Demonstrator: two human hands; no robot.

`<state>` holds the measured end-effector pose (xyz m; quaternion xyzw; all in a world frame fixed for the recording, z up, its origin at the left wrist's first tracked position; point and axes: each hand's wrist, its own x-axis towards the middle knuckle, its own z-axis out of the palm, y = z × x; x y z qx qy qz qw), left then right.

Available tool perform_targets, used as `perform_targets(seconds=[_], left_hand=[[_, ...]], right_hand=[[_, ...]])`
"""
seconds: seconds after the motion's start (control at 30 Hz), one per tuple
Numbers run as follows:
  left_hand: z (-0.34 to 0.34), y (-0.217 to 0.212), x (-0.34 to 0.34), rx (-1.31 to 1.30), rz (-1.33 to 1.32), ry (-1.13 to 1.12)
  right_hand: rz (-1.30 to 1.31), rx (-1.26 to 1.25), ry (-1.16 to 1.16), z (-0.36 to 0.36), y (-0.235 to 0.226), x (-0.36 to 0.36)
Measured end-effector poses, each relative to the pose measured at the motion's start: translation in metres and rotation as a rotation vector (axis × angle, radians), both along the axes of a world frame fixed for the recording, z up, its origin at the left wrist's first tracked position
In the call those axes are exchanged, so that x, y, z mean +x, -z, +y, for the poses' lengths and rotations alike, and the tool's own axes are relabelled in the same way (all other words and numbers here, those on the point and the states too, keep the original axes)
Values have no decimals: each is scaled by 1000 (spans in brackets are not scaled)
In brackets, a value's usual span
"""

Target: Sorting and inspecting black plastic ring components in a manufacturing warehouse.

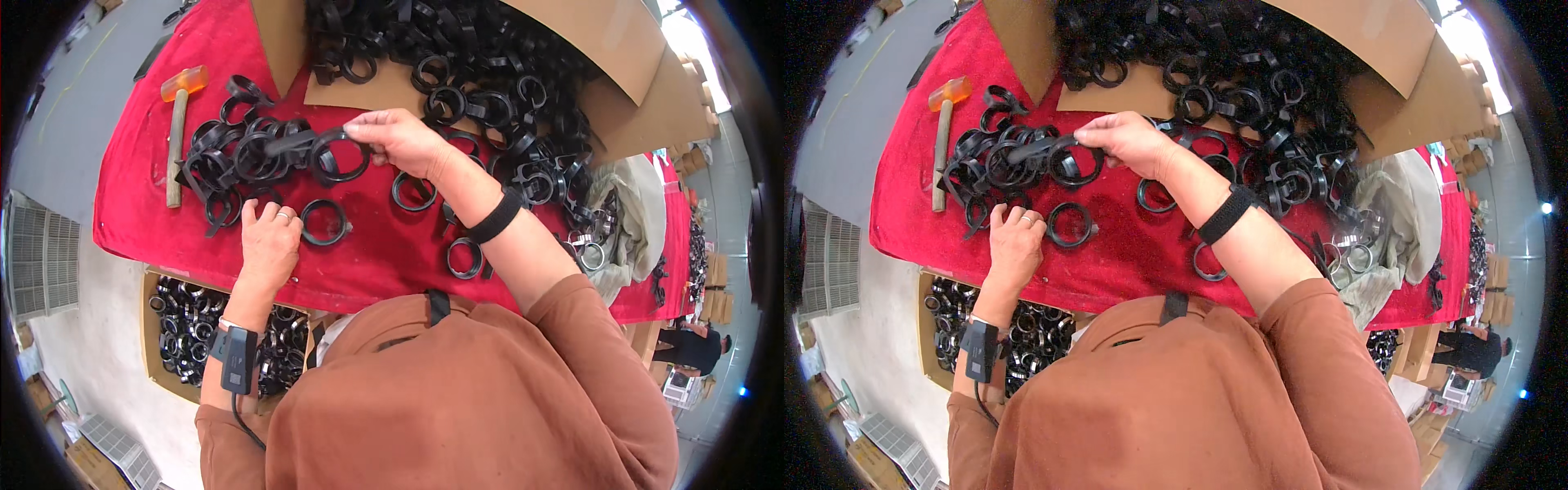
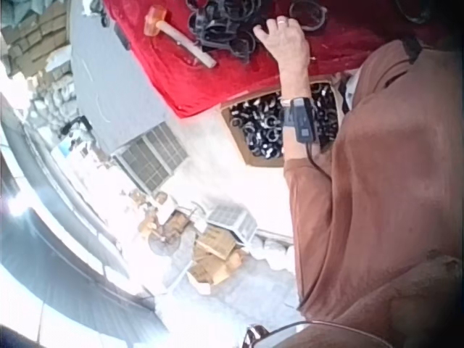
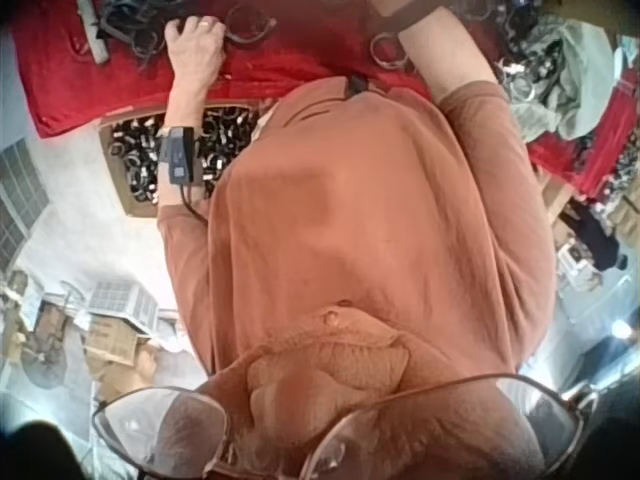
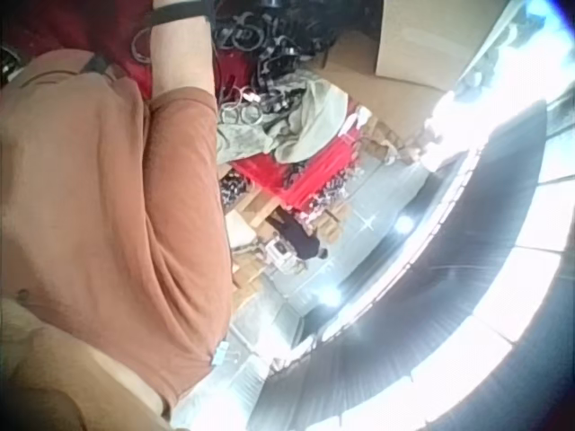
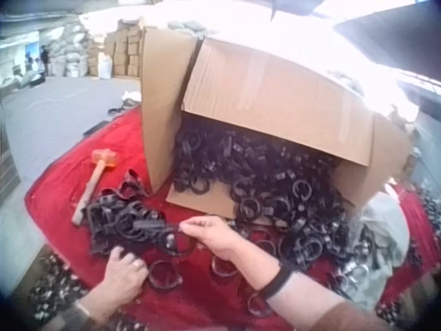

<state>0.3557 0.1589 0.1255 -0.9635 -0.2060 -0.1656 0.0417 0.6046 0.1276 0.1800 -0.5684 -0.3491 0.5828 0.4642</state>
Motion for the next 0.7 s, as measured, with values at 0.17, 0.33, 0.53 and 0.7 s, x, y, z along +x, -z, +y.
perform_targets(seconds=[0.17,0.33,0.53,0.7], left_hand=[[-3,5,6,-29,18,-28],[-7,-2,9,-19,-7,-20],[-42,6,31,-132,-183,258],[-18,39,32,-225,-67,98]], right_hand=[[265,-75,46,2,4,2],[372,-112,96,2,11,2],[538,10,3,7,21,-30],[-1158,205,108,2,42,-26]])
